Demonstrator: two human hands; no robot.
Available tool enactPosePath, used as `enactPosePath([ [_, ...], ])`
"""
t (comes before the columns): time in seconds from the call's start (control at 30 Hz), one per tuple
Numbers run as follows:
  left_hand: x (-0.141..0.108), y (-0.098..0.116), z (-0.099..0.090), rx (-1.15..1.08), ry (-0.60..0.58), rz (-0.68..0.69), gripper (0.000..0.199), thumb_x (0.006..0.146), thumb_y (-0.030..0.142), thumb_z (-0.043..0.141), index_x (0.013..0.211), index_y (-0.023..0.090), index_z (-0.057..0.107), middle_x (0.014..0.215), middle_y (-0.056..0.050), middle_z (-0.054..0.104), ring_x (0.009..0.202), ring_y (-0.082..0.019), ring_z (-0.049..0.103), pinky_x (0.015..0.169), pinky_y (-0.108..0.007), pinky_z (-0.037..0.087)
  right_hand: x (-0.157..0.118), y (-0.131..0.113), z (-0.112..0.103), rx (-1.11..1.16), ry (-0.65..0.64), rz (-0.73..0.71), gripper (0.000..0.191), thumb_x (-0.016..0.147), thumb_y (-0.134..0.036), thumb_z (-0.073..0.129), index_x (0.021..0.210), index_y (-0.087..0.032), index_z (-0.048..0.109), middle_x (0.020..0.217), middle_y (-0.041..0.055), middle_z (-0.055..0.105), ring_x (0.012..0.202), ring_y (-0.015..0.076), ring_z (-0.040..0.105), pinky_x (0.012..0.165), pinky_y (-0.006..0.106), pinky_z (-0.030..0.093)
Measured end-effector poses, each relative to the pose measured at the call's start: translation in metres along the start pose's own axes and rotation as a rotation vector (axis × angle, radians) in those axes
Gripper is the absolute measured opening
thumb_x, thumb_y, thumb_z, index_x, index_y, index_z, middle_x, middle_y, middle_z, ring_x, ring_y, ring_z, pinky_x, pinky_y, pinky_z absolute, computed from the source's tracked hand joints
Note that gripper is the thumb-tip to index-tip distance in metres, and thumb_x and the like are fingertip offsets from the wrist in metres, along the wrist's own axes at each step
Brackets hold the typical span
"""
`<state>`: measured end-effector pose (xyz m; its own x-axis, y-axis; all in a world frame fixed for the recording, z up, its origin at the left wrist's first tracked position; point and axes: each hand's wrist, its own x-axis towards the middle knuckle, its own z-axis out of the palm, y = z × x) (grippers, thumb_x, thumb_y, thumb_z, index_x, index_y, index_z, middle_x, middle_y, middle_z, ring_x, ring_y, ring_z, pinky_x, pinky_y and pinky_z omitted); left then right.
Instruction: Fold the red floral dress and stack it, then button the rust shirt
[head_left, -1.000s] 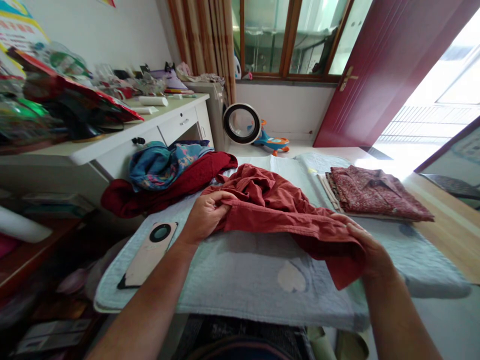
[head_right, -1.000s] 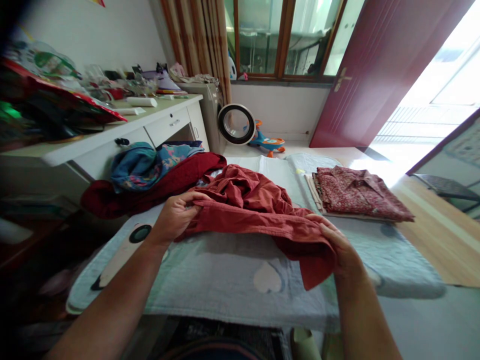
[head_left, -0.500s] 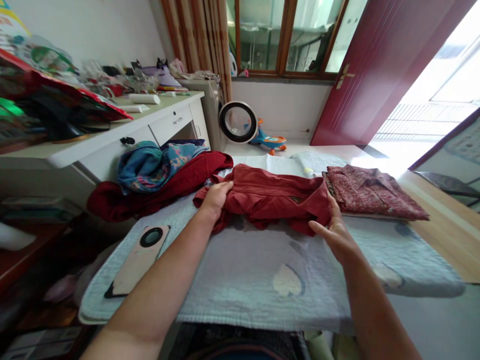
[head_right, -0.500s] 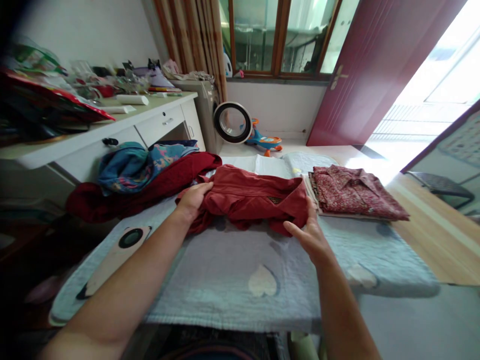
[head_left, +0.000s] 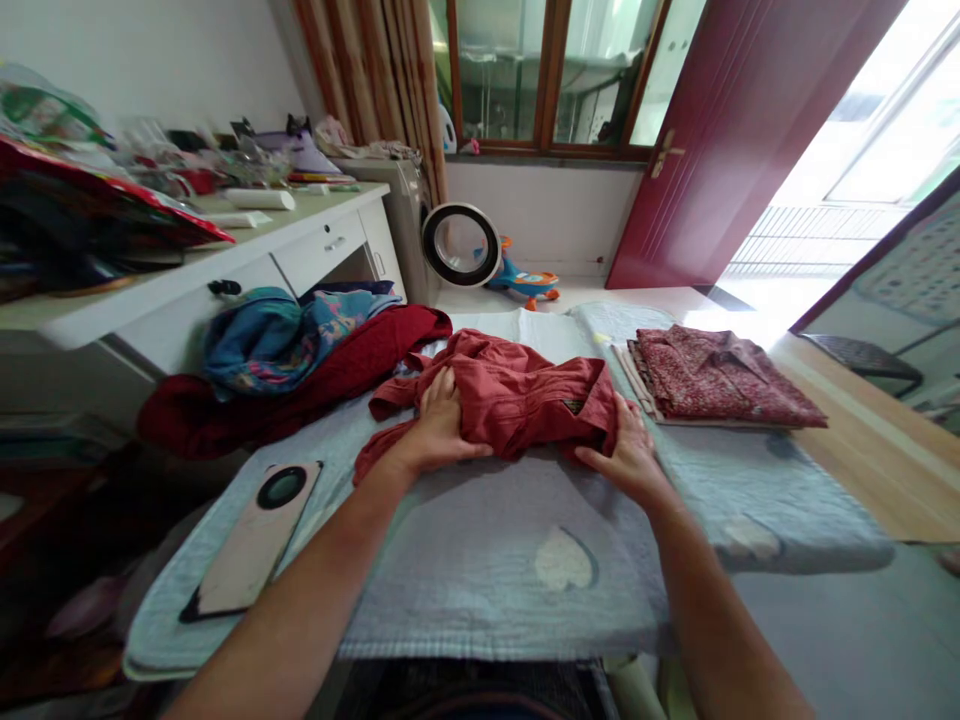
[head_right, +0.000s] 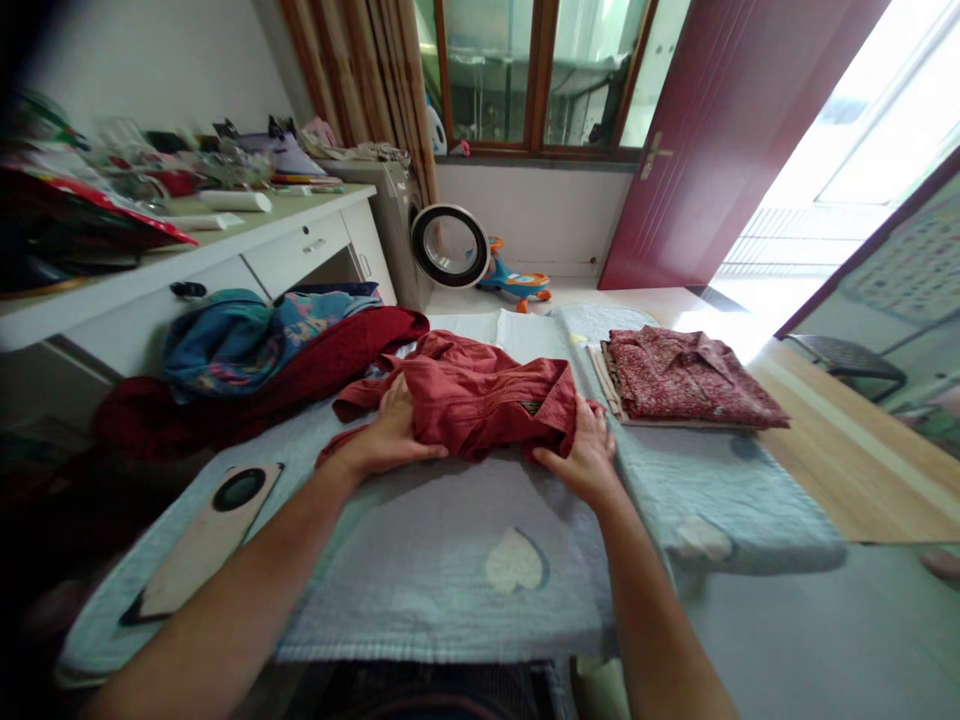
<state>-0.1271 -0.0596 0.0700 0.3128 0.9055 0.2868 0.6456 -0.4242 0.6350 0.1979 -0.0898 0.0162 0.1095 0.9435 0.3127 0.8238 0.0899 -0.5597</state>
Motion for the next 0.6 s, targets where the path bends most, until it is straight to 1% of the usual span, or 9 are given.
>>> enactPosePath([
  [0.07, 0.005, -0.005, 0.006, 0.223, 0.067, -0.019, 0.116, 0.045, 0.051, 0.088, 0.145, 0.017, 0.042, 0.158, -0.018, 0.026, 0.146, -0.047, 0.006, 0.117, -0.063, 0.003, -0.002, -0.006, 0.003, -0.119, 0.022, -0.008, 0.108, 0.065, -0.053, 0.073, 0.153, -0.017, 0.022, 0.154, 0.0177, 0.032, 0.145, 0.042, 0.018, 0.113, 0.064, 0.014],
  [0.1, 0.008, -0.008, 0.009, 0.279, 0.081, -0.024, 0.107, 0.049, 0.052, 0.087, 0.142, 0.016, 0.048, 0.155, -0.019, 0.031, 0.145, -0.048, 0.012, 0.116, -0.063, 0.007, -0.001, -0.008, 0.004, -0.147, 0.035, -0.017, 0.106, 0.066, -0.051, 0.072, 0.153, -0.016, 0.023, 0.153, 0.0188, 0.035, 0.143, 0.0428, 0.021, 0.112, 0.065, 0.015],
  [0.13, 0.011, -0.011, 0.012, 0.3, 0.071, -0.028, 0.094, 0.055, 0.051, 0.084, 0.136, 0.016, 0.054, 0.149, -0.02, 0.04, 0.142, -0.047, 0.023, 0.115, -0.062, 0.016, 0.0, -0.009, 0.005, -0.15, 0.038, -0.028, 0.101, 0.067, -0.048, 0.07, 0.152, -0.015, 0.026, 0.149, 0.0198, 0.04, 0.14, 0.0425, 0.029, 0.111, 0.064, 0.019],
  [0.2, 0.017, -0.015, 0.015, 0.268, 0.012, -0.05, 0.061, 0.068, 0.045, 0.075, 0.12, 0.015, 0.066, 0.13, -0.018, 0.059, 0.127, -0.041, 0.049, 0.106, -0.053, 0.037, 0.006, -0.01, 0.003, -0.097, 0.024, -0.049, 0.087, 0.07, -0.041, 0.066, 0.147, -0.013, 0.036, 0.137, 0.0199, 0.053, 0.127, 0.0389, 0.047, 0.105, 0.056, 0.034],
  [0.27, 0.022, -0.018, 0.015, 0.188, 0.012, -0.091, 0.034, 0.076, 0.037, 0.066, 0.103, 0.016, 0.071, 0.11, -0.014, 0.07, 0.107, -0.034, 0.063, 0.093, -0.043, 0.048, 0.012, -0.013, -0.003, 0.009, 0.014, -0.056, 0.071, 0.073, -0.036, 0.062, 0.139, -0.014, 0.048, 0.124, 0.0164, 0.063, 0.111, 0.0331, 0.059, 0.096, 0.047, 0.044],
  [0.33, 0.027, -0.019, 0.01, 0.091, 0.125, -0.122, 0.024, 0.078, 0.033, 0.061, 0.091, 0.016, 0.072, 0.098, -0.012, 0.072, 0.095, -0.03, 0.067, 0.085, -0.039, 0.05, 0.018, -0.019, -0.012, 0.153, 0.023, -0.035, 0.058, 0.074, -0.033, 0.061, 0.131, -0.018, 0.056, 0.112, 0.0106, 0.069, 0.099, 0.0279, 0.064, 0.088, 0.04, 0.049],
  [0.4, 0.035, -0.017, -0.001, -0.013, 0.284, -0.136, 0.022, 0.078, 0.032, 0.059, 0.086, 0.015, 0.071, 0.092, -0.01, 0.073, 0.089, -0.027, 0.067, 0.081, -0.036, 0.05, 0.022, -0.03, -0.021, 0.352, 0.023, -0.01, 0.052, 0.073, -0.031, 0.065, 0.124, -0.021, 0.061, 0.103, 0.0057, 0.071, 0.091, 0.0239, 0.066, 0.084, 0.037, 0.051],
  [0.53, 0.065, -0.001, -0.04, -0.109, 0.637, -0.194, 0.023, 0.072, 0.029, 0.063, 0.087, 0.013, 0.068, 0.083, -0.007, 0.071, 0.08, -0.023, 0.066, 0.075, -0.032, 0.05, 0.019, -0.068, -0.03, 0.876, -0.01, 0.087, 0.043, 0.07, -0.034, 0.074, 0.11, -0.02, 0.066, 0.098, 0.0038, 0.073, 0.087, 0.0211, 0.067, 0.081, 0.035, 0.054],
  [0.6, 0.083, 0.012, -0.059, -0.106, 0.764, -0.176, 0.021, 0.071, 0.026, 0.063, 0.087, 0.014, 0.067, 0.083, -0.006, 0.07, 0.08, -0.022, 0.064, 0.076, -0.031, 0.05, 0.012, -0.09, -0.028, 1.107, -0.073, 0.159, 0.042, 0.07, -0.037, 0.076, 0.107, -0.02, 0.065, 0.102, 0.0043, 0.073, 0.087, 0.0218, 0.068, 0.08, 0.036, 0.056],
])
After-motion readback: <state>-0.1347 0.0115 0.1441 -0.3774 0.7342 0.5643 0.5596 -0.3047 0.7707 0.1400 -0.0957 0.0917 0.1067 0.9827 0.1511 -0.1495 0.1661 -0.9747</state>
